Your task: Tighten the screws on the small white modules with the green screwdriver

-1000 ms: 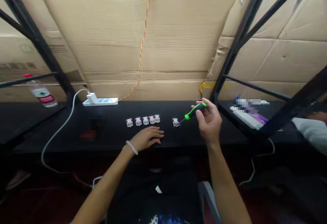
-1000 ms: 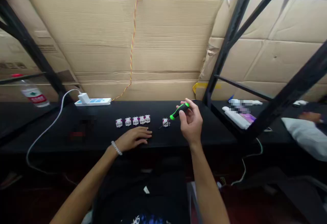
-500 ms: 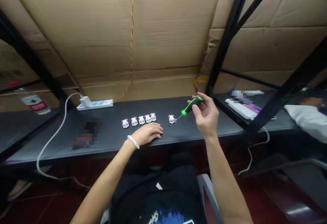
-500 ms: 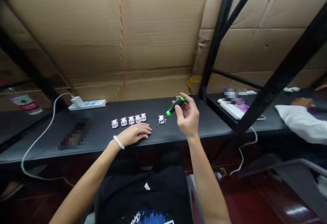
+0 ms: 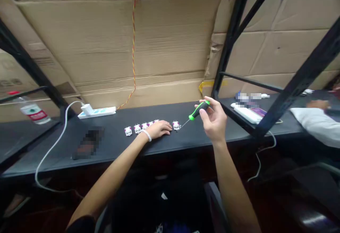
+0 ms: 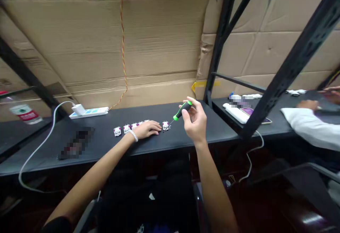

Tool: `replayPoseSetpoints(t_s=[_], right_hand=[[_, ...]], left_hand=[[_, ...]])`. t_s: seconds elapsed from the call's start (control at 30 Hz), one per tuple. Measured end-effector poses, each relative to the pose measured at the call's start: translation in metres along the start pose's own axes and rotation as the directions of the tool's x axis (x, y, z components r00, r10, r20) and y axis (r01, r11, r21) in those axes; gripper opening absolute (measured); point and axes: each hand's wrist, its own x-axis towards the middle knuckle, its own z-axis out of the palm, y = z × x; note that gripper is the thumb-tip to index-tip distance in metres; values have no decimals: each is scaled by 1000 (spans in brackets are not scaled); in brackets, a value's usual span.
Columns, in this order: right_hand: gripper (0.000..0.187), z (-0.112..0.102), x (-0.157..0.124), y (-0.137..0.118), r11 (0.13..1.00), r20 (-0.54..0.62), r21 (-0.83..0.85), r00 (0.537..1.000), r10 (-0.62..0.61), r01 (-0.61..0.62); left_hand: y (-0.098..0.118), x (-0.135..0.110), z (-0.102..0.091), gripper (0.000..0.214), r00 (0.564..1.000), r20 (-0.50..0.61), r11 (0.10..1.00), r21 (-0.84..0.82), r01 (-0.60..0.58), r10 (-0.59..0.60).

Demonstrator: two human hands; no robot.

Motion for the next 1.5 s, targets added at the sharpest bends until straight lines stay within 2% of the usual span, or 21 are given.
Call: replayPoseSetpoints(t_s=[0.2, 0.37, 0.57, 0.77, 0.87, 0.93, 1.03, 1.13, 1.23, 1.37, 1.5], right_hand=[[42, -2, 1, -1, 1000, -2, 3, 1000, 3, -3], [42, -3, 2, -2, 1000, -14, -14, 1000, -2, 2], [40, -4, 2, -3, 1000, -15, -26, 1000, -4, 3], [40, -6, 2, -2, 999, -8, -37, 1000, 0, 0], [41, -6, 2, -1, 999, 0, -50, 1000, -6, 6], [41, -7, 1, -1, 998, 1, -59, 1000, -6, 6], [41, -8, 1, -2, 998, 3, -63, 1000, -14, 14], [40, -10, 2, -2, 998, -9, -51, 1000, -22, 21], [40, -10, 3, -1, 999, -15, -38, 1000, -18, 18], [41, -6, 1, 0, 999, 7, -37, 1000, -8, 8], [43, 0, -2, -1, 999, 41, -33, 999, 14, -12]], left_hand=[[-8, 6, 2, 16, 997, -24, 996, -61, 72, -74], [-3, 8, -1, 12, 992, -26, 984, -128, 122, -126], [2, 8, -6, 32, 987, -66, 983, -117, 139, -147], [3, 9, 0, 57, 978, -118, 983, -76, 165, -173], [5, 10, 0, 62, 975, -129, 982, -72, 174, -183], [6, 9, -7, 57, 966, -171, 980, -72, 185, -195], [2, -2, -26, 42, 928, -235, 958, -58, 282, -287], [-1, -22, -42, 54, 895, -148, 902, 35, 429, -420], [0, -43, -41, 44, 856, -120, 839, 174, 516, -502], [10, -56, -26, 28, 891, -126, 868, 204, 453, -435], [28, -60, -17, 30, 915, -162, 896, 198, 397, -370]])
